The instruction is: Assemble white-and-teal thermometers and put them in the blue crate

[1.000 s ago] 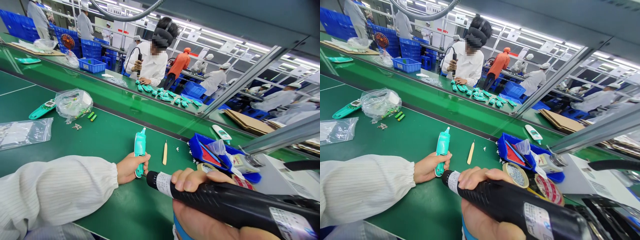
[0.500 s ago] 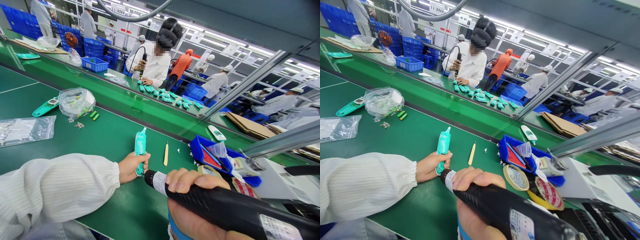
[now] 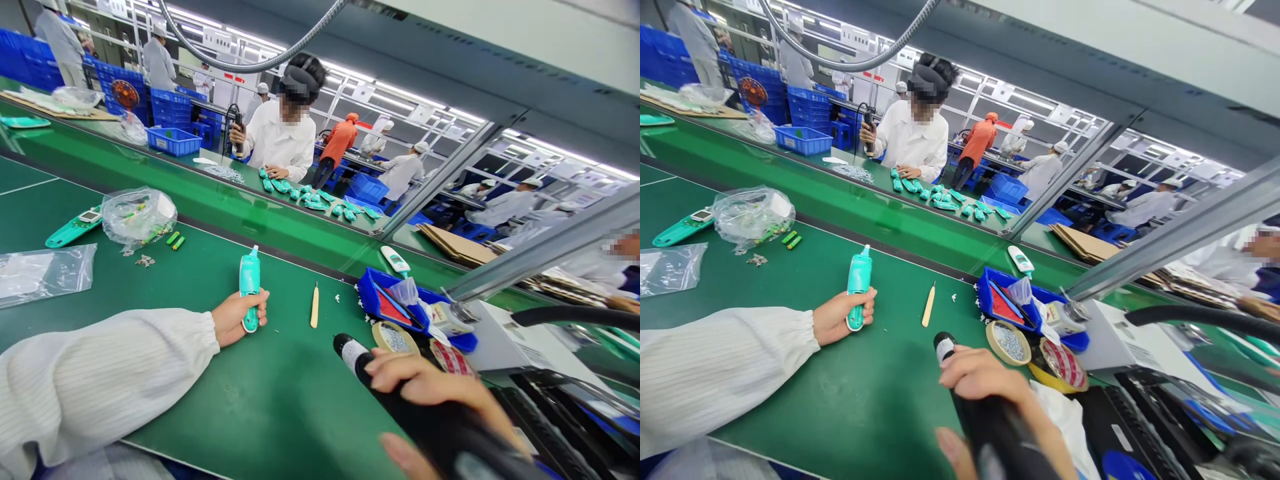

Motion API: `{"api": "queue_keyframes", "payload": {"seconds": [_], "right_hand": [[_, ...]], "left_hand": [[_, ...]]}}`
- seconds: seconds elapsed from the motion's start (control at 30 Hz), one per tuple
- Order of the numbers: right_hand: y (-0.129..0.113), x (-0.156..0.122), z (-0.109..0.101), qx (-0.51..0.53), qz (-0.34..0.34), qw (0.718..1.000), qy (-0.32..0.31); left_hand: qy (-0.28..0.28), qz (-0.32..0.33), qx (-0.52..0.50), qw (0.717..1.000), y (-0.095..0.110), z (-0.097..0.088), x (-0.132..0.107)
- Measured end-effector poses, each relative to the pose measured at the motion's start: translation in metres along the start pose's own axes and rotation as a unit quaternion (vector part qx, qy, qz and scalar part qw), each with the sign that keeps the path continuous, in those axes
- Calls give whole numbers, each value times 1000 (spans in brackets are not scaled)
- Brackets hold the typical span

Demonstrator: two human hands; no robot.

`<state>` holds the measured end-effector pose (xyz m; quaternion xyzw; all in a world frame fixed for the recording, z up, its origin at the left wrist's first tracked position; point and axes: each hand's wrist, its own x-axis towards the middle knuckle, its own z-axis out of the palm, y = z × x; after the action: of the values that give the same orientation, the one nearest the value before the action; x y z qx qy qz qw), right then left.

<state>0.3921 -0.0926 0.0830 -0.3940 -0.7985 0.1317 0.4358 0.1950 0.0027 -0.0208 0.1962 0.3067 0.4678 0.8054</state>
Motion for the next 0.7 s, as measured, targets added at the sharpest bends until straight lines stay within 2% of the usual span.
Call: {"api": "queue_keyframes", "payload": {"seconds": [0.07, 0.13, 0.2, 0.27, 0.3, 0.37, 0.43, 0.5, 0.53, 0.6, 0.7], "right_hand": [[18, -17, -10, -87, -75, 988, -103], [38, -38, -18, -198, -119, 955, -184], [56, -56, -27, -291, -158, 913, -237], [66, -66, -35, -362, -186, 875, -262], [67, -66, -37, -384, -192, 864, -262], [63, -57, -36, -392, -165, 874, -236], [53, -40, -24, -345, -109, 912, -194], [45, -18, 1, -276, -33, 942, -186], [44, -8, 15, -247, 8, 946, -209], [47, 9, 45, -215, 79, 937, -263], [60, 20, 79, -223, 119, 926, -281]], "left_hand": [[7, 12, 4, 1000, 8, -6, -3], [14, 20, 10, 1000, 15, -13, -9], [22, 20, 25, 999, 21, -21, -17], [30, 15, 45, 998, 26, -29, -25], [33, 13, 55, 998, 29, -33, -29], [36, 15, 67, 997, 32, -38, -34], [36, 21, 70, 997, 34, -40, -37], [36, 26, 70, 997, 34, -40, -38], [36, 28, 69, 997, 34, -40, -38], [36, 29, 67, 997, 34, -40, -39], [37, 28, 60, 997, 35, -41, -41]]}}
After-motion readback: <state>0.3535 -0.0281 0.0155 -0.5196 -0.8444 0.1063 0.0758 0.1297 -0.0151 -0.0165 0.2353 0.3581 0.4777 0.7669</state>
